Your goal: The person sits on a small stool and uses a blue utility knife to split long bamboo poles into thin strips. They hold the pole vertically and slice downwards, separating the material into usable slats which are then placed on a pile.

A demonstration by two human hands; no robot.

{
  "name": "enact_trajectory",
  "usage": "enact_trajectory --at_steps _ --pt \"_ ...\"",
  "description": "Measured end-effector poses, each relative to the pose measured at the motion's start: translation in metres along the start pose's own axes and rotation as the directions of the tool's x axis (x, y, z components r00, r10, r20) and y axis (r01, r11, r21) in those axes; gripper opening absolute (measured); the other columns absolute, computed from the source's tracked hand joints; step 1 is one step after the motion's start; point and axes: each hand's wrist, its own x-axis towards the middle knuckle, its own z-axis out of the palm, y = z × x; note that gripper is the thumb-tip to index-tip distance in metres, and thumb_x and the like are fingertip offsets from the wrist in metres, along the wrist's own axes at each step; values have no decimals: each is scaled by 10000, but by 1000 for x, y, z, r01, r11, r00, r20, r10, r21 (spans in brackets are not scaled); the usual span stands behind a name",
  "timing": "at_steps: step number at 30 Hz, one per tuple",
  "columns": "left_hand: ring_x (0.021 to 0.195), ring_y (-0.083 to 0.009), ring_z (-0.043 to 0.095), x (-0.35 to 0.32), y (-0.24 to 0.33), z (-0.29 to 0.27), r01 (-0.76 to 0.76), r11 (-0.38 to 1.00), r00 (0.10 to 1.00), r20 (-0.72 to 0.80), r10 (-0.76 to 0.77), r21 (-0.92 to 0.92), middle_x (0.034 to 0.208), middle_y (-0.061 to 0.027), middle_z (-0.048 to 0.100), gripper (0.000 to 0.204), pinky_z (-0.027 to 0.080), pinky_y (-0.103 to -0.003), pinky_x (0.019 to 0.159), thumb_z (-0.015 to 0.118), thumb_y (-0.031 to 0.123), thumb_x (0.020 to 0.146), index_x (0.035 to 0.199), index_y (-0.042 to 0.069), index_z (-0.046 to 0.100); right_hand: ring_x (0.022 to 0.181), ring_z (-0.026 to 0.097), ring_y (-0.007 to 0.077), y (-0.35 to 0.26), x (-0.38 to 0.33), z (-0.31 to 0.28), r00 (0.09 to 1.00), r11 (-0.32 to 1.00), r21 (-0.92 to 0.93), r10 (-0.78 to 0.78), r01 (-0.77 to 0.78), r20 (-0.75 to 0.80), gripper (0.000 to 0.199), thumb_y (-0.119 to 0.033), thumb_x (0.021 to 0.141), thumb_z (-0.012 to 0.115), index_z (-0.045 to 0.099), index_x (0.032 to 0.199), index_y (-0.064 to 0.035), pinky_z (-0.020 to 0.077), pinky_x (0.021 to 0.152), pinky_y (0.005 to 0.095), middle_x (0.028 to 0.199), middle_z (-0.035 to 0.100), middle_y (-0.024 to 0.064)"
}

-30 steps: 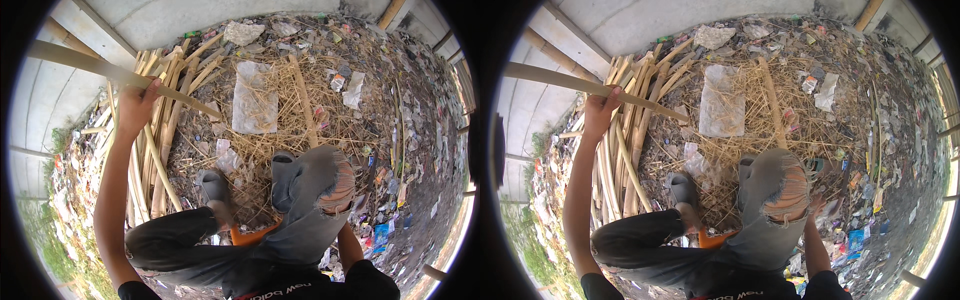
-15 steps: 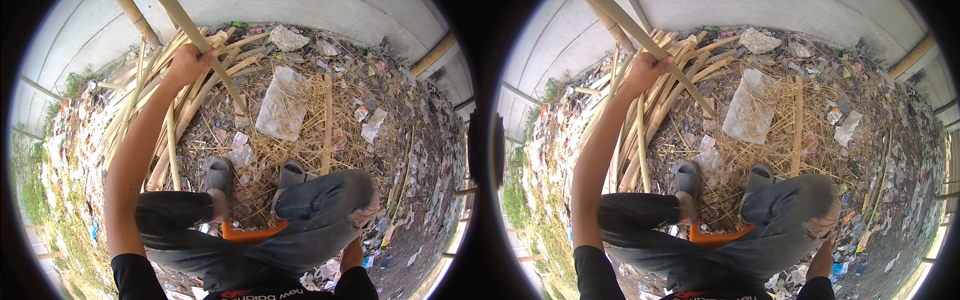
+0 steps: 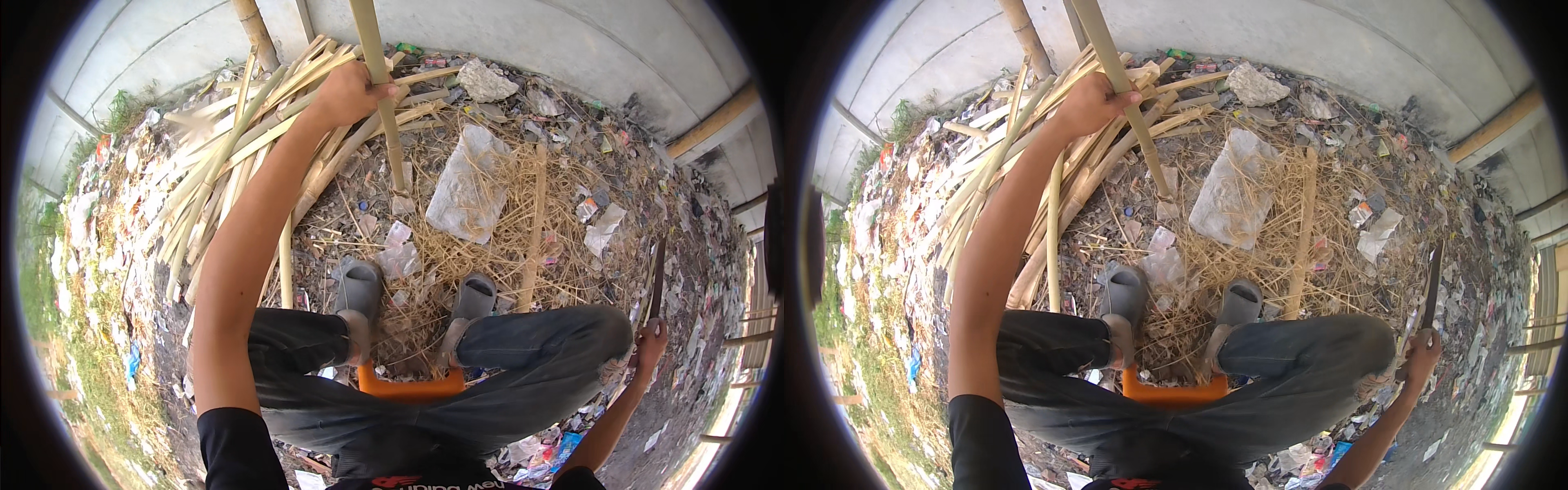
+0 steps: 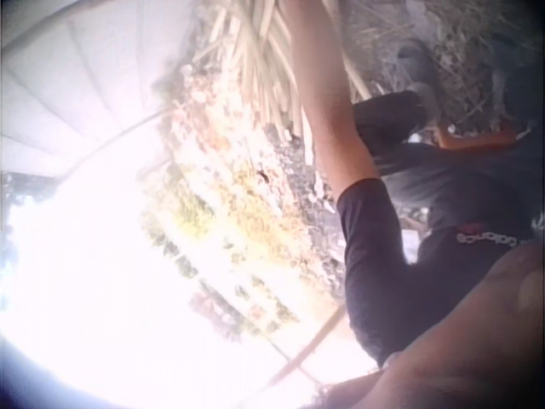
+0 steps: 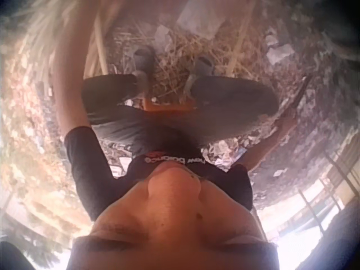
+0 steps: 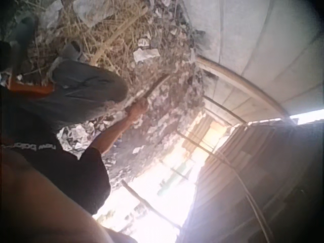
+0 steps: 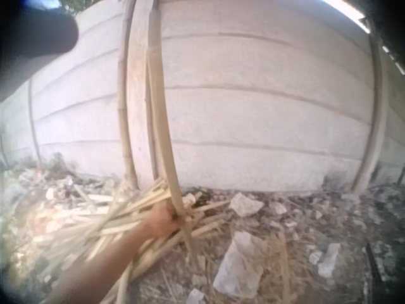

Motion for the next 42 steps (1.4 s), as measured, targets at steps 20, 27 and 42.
enact_trajectory --at_steps 20,27,42 --pt "850 -171 699 -2 -65 -8 42 943 999 24 -36 -330 939 -93 762 374 557 -337 828 782 314 934 1131 -2 750 540 494 53 -322 -275 307 610 743 593 -322 -310 724 522 -252 1076 568 440 1520 -9 400 464 232 766 549 -11" --pt "871 -149 668 -8 -73 -14 0 946 995 92 31 -325 947 -65 735 355 545 -322 845 741 331 965 1101 3 732 476 472 50 -355 -272 285 774 398 907 -614 139 151 508 -229 1106 500 371 1558 -36 393 417 229 670 523 9" --pt "1008 -193 707 1 -50 -8 60 984 993 109 -42 -166 1078 -107 749 416 576 -337 928 709 339 986 1180 -29 693 586 510 51 -304 -284 311 741 601 760 -624 249 250 464 -197 1076 567 484 1498 -22 408 482 232 755 542 -6"
